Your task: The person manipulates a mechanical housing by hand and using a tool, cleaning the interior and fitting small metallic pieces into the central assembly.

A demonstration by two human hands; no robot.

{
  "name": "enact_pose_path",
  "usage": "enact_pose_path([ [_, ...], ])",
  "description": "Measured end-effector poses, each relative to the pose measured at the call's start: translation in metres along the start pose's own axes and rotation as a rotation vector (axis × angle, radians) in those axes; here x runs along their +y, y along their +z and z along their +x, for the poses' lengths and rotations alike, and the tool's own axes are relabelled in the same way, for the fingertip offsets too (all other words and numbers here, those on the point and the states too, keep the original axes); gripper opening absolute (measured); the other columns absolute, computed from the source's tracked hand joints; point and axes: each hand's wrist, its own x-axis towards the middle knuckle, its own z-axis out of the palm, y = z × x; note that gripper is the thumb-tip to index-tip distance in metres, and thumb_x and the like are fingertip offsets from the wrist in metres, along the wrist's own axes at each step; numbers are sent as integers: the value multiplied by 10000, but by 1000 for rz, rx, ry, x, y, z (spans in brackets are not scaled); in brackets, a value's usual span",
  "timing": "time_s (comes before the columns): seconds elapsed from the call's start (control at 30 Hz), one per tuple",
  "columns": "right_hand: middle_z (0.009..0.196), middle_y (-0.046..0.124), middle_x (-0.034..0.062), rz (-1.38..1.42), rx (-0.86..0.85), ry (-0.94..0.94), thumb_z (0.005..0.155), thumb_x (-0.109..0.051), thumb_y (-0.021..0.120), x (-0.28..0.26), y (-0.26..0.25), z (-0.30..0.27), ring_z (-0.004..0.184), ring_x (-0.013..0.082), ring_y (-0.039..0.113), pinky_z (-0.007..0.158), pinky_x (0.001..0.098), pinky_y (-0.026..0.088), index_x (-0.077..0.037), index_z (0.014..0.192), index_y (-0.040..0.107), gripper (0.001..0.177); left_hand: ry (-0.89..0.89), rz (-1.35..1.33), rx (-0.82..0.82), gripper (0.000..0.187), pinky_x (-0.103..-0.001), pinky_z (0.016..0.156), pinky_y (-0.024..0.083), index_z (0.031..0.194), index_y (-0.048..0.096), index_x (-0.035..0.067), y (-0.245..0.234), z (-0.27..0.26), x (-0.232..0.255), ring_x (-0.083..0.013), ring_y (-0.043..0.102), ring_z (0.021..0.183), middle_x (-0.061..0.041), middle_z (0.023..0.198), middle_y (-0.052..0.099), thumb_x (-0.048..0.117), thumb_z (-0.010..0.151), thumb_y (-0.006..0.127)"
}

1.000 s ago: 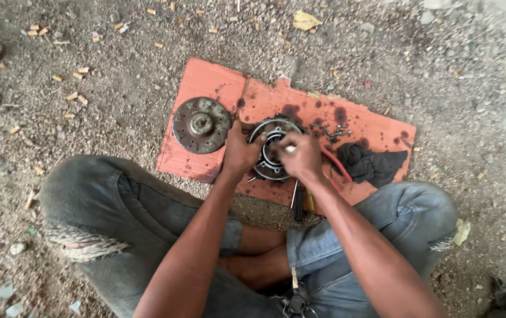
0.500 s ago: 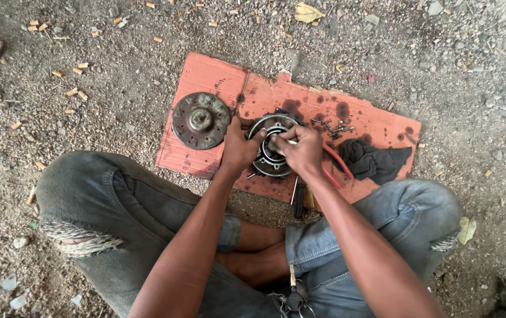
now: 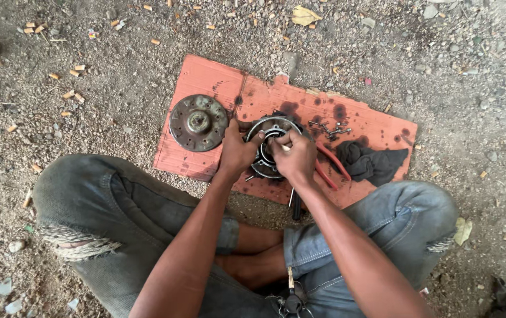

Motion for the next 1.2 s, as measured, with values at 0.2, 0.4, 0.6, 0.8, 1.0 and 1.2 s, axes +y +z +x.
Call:
enact_pose_path([
  [0.2,776,765,81,151,36,-26,876,-154,833,-12,6,-6,683,153,739,613,306,589,-30,835,710,180,89,-25,23,373,-348,854,546,1078,598,-47,-1,1,-5,-217,700,966,-166,1039,727,108,819,817],
  [0.4,752,777,98,-144,-206,32,828,-151,851,-8,-6,-1,586,202,730,551,346,549,-45,837,758,141,33,-154,-33,383,-335,848,546,1130,555,-36,-2,3,-10,-198,658,988,-130,1070,668,102,864,794],
  [0.6,816,792,80,-52,-190,-63,836,-144,821,7,-10,8,677,164,757,585,326,610,-68,835,763,95,-54,-178,-67,396,-325,816,547,1136,538,-18,-1,5,-10,-179,641,953,-114,1048,665,111,859,790],
  [0.8,764,772,129,-91,-144,-69,829,-119,830,-4,-7,2,622,208,727,575,387,557,-17,815,756,126,-86,-153,-43,387,-322,812,549,1120,552,-18,-2,5,-8,-178,651,938,-119,1040,676,108,850,800],
  [1.0,718,770,101,-88,-262,12,795,-104,821,-12,-16,9,583,198,716,551,374,548,-58,808,777,65,7,-108,-39,417,-331,836,538,1124,565,-16,-3,6,-13,-183,650,964,-129,1047,688,122,840,837],
  [1.2,724,763,90,-139,-155,65,834,-177,852,-27,-8,5,576,190,711,531,383,536,-66,807,778,136,-161,-112,-32,431,-348,775,553,1117,554,-5,-2,8,-6,-199,664,914,-124,1024,691,125,811,829],
])
